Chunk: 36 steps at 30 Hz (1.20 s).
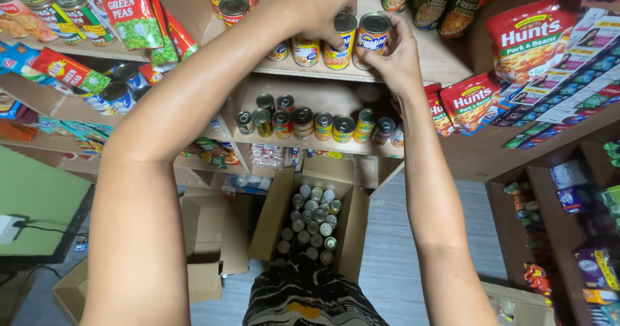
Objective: Stocking and organizing various canned goods and food packets from boxes onto shelves in a grocery store.
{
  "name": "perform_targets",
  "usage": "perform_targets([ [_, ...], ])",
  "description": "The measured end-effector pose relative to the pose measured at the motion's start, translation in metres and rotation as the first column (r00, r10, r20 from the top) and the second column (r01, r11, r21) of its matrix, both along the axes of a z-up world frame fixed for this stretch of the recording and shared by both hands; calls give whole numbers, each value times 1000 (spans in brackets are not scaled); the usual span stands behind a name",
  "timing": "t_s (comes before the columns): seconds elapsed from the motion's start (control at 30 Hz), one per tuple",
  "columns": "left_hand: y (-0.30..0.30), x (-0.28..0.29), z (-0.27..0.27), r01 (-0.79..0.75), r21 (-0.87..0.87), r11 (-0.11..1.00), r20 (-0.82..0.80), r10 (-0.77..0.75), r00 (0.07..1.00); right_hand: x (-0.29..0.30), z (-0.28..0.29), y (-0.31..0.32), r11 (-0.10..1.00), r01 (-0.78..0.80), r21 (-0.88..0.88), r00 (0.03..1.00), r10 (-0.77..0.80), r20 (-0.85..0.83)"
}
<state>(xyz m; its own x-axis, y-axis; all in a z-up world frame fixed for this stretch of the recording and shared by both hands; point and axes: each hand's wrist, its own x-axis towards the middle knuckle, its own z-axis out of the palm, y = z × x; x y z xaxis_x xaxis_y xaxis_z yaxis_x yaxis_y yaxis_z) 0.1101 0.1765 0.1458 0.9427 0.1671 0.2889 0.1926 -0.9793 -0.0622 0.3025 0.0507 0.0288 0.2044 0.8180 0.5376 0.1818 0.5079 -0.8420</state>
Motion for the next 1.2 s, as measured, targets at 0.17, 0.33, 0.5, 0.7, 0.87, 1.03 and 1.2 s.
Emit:
perform_targets([
  [0.17, 1, -2, -3, 9, -27, 1000, 45, -8, 999, 5, -3, 1, 1000, -23, -8, 1000, 23, 6],
  [0.33, -2, -1, -4, -11, -62, 998, 33, 13, 999, 8, -5, 1, 999, -46, 0, 999, 46, 6],
  [0.5, -13, -14, -8, -41, -107, 993, 34, 45, 998, 6, -4, -1, 999, -44, 26, 999, 43, 27],
  [0.7, -48, -60, -67, 3, -77, 997, 248, 16, 969, -6, -58, -15, 963, 85, 258, 995, -94, 25],
  [0.87, -123, -117, -127, 80, -84, 993, 484, -29, 875, -85, -107, -88, 845, 449, 291, 859, -498, 122],
  [1.03, -175, -146, -246, 67, -463, 884, 451, 170, 876, -121, -211, -154, 887, 461, 21, 845, -446, 296],
  [1.2, -199, -161, -397, 2, -889, 458, 223, 429, 876, -142, -309, -206, 836, 363, -411, 911, -226, 344],
])
